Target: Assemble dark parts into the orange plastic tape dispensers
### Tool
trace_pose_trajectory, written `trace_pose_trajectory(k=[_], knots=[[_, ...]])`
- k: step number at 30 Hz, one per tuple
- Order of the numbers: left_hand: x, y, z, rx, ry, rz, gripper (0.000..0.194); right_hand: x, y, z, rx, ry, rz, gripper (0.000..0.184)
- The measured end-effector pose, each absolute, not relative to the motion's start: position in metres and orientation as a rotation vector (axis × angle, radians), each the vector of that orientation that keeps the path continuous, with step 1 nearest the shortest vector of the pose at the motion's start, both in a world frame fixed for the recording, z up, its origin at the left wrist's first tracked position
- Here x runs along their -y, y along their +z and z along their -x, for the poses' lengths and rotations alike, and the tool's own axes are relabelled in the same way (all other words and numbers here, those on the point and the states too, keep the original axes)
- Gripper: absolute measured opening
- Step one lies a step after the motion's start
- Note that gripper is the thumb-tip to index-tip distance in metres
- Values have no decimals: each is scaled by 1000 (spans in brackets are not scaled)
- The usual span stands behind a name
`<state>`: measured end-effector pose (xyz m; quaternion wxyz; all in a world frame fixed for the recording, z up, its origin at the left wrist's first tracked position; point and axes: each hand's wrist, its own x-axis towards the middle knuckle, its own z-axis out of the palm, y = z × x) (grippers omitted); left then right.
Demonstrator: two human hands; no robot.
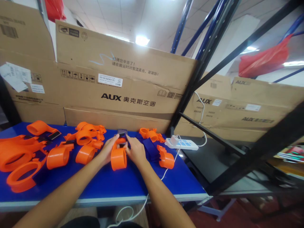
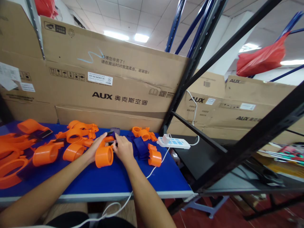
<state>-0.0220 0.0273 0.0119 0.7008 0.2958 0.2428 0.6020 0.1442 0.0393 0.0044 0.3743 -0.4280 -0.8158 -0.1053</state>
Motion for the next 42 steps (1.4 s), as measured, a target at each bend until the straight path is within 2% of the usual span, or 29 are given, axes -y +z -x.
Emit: trace_pose_trajectory(k=[7, 16, 24, 35, 38, 42], knots=[[-28, 13, 21, -533, 1321, -719, 30, -39, -3, -138, 2094, -350, 1192, 62], [-25, 11, 23, -587, 1381, -753, 33, -39, 5, -148, 2093, -269, 1081, 36], [-30, 4, 26, -655, 1415, -932, 36, -34, 14, -149, 2059, -138, 1048, 41], [-40, -8, 29, -853, 1441, -1069, 38, -38, 9, -147, 2093, -205, 1038, 26], [-39, -7, 32, -839, 1425, -1061, 36, -38, 11, -148, 2067, -127, 1001, 23], [-36, -3, 35, -788, 1370, -1053, 35, -38, 14, -149, 1937, 58, 960, 28]])
